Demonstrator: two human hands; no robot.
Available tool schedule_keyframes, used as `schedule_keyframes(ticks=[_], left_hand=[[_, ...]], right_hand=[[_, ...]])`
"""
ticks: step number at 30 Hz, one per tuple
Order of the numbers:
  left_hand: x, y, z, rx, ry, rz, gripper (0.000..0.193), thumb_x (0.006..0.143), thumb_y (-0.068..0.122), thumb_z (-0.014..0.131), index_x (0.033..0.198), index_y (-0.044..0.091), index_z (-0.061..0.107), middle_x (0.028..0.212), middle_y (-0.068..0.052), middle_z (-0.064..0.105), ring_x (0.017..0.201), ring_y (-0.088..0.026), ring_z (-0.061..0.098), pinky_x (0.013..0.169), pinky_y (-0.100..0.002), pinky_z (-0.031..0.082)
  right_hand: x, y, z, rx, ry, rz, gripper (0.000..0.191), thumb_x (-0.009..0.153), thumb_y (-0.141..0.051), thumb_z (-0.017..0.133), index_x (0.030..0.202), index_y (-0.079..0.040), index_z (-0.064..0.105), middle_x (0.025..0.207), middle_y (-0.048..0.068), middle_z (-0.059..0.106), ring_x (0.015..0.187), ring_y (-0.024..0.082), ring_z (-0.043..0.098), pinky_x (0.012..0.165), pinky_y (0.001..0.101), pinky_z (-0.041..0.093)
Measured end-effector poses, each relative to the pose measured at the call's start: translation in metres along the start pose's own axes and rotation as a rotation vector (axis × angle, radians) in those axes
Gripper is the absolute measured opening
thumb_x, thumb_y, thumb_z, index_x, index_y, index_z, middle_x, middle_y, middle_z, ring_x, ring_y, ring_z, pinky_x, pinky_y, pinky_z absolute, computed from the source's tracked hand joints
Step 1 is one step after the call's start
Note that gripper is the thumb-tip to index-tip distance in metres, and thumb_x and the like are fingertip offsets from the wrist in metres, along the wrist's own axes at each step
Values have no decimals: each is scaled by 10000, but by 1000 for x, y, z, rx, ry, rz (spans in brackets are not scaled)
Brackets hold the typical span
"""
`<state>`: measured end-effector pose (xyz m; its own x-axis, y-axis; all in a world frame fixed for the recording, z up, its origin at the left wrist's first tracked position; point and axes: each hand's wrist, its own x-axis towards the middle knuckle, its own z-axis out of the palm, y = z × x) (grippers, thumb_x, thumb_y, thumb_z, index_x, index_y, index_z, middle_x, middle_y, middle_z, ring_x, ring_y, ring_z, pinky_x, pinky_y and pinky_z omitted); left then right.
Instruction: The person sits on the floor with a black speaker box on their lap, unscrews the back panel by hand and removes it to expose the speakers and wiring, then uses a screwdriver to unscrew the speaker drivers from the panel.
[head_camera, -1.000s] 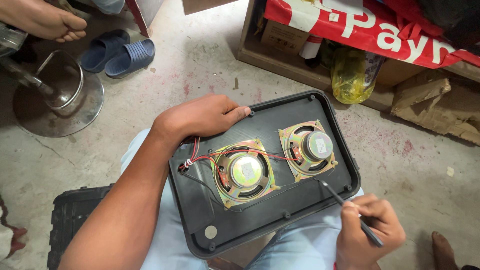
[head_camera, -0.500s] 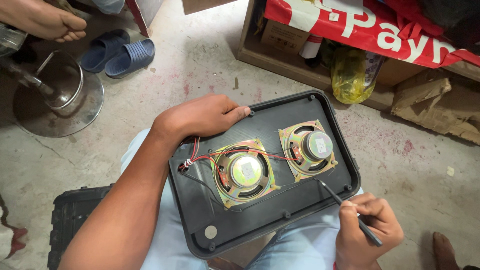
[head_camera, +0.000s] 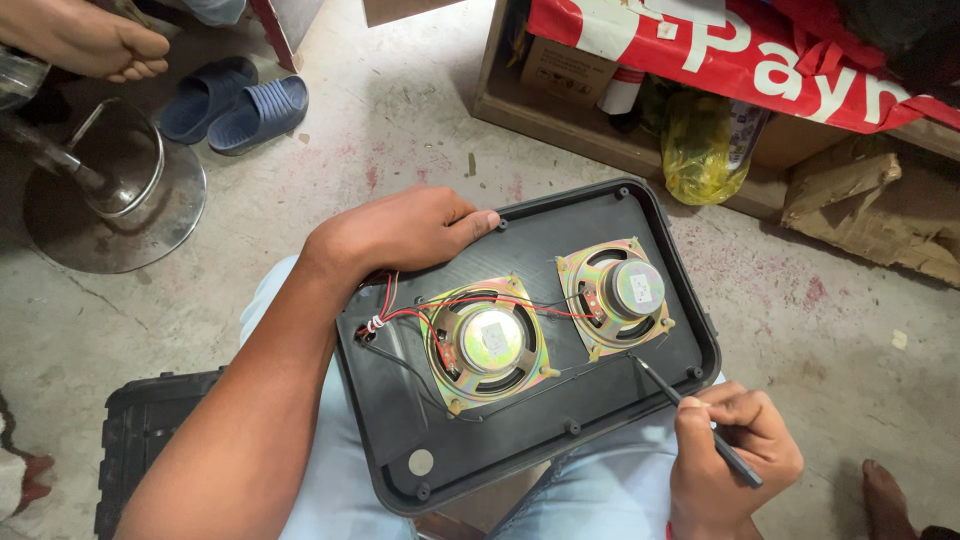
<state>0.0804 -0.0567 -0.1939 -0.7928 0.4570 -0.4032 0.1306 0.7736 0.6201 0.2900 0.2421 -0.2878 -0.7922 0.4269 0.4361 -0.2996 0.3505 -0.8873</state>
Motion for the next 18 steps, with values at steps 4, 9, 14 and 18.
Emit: schedule_keyframes(ticks=[4, 9, 14, 18], left_hand=[[0, 0, -1, -4, 6, 13, 516, 990, 502, 455, 1092, 86, 742, 943, -171, 763, 829, -313, 718, 798, -448, 524], [0, 0, -1, 19, 7, 2, 520, 995, 502, 454, 1100, 84, 745, 960, -178, 762, 846, -324, 720, 809, -454, 522], [0, 0, 0, 29, 11, 1, 517, 998, 502, 453, 1110, 91, 748, 966, -174, 762, 850, -320, 718, 812, -452, 520], [0, -1, -1, -3, 6, 13, 513, 990, 500, 455, 1112, 95, 746, 957, -169, 770, 837, -314, 728, 809, -444, 529]], right_hand=[[-1, 0, 0, -23, 23, 40, 229, 893, 130, 633, 811, -15, 474, 747, 109, 604, 661, 77, 512, 625, 207, 396], [0, -1, 1, 38, 28, -52, 247, 922, 129, 639, 796, -6, 474, 751, 106, 600, 674, 67, 505, 660, 199, 398], [-1, -2, 1, -13, 24, -6, 231, 898, 137, 623, 800, -16, 480, 737, 119, 608, 637, 76, 519, 629, 222, 396], [-1, -2, 2, 67, 58, -61, 248, 922, 142, 618, 798, -8, 465, 755, 117, 607, 666, 68, 511, 647, 199, 391]])
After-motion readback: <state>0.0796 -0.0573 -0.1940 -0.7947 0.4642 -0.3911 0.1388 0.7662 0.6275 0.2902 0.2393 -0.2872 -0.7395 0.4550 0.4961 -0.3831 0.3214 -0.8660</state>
